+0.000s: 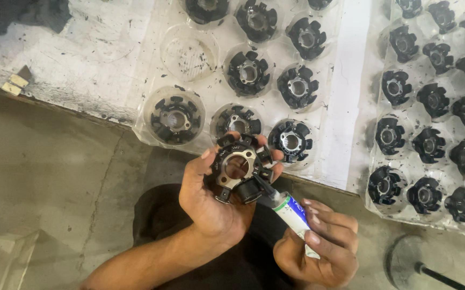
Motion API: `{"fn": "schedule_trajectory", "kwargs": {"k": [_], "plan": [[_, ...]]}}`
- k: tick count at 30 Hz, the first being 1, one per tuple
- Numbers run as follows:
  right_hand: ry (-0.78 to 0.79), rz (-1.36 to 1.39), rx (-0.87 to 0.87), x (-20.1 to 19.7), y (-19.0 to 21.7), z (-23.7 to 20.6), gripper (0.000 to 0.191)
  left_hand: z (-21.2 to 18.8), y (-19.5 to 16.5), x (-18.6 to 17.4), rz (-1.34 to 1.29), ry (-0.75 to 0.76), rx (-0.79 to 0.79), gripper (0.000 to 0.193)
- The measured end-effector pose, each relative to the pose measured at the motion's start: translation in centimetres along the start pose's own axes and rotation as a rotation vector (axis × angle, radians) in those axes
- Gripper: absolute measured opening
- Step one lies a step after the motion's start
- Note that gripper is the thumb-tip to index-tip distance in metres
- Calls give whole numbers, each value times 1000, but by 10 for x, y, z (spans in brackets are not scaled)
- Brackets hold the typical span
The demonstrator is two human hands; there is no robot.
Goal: The person holds a black rotor-like component in one hand and a glue tube in the other, squeezing adhesive onto the component's surface. They place the treated component into a plastic tray with similar parts, occasionally wipe the tube or hands with a cloth, and pick up the next component to repeat the process.
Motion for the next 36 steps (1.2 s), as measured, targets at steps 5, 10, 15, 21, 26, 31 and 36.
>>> {"fn": "schedule_trajectory", "kwargs": {"k": [5, 10, 15, 21, 26, 31, 36], "plan": [[-19, -4, 19, -2, 0, 0, 25, 1, -1, -5, 29, -58, -31, 42], [-37, 13, 28, -1, -2, 0, 24, 2, 0, -8, 11, -62, -34, 42], [-33, 26, 13, 2, -1, 3, 22, 4, -1, -5, -24, -80, -49, 43], [30, -7, 57, 6, -2, 7, 19, 8, -3, -13, 10, -104, -54, 46], [-97, 110, 122, -1, -13, 3, 24, 51, -57, -21, 254, 6, 154, 54], [-254, 262, 277, -11, -28, -9, 24, 154, -183, -25, 633, -105, 378, 33], [-217, 361, 342, -12, -37, -17, 21, 204, -222, -22, 1896, -395, 463, 27]]}}
Point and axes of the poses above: each hand's wrist, its own z-axis towards the middle knuckle, its own x-axis out of the palm, y = z × x, the point moved 7 cm from there along z, towards the middle knuckle, and after that the axes turned 12 degrees about -x, right-handed, at the moved point
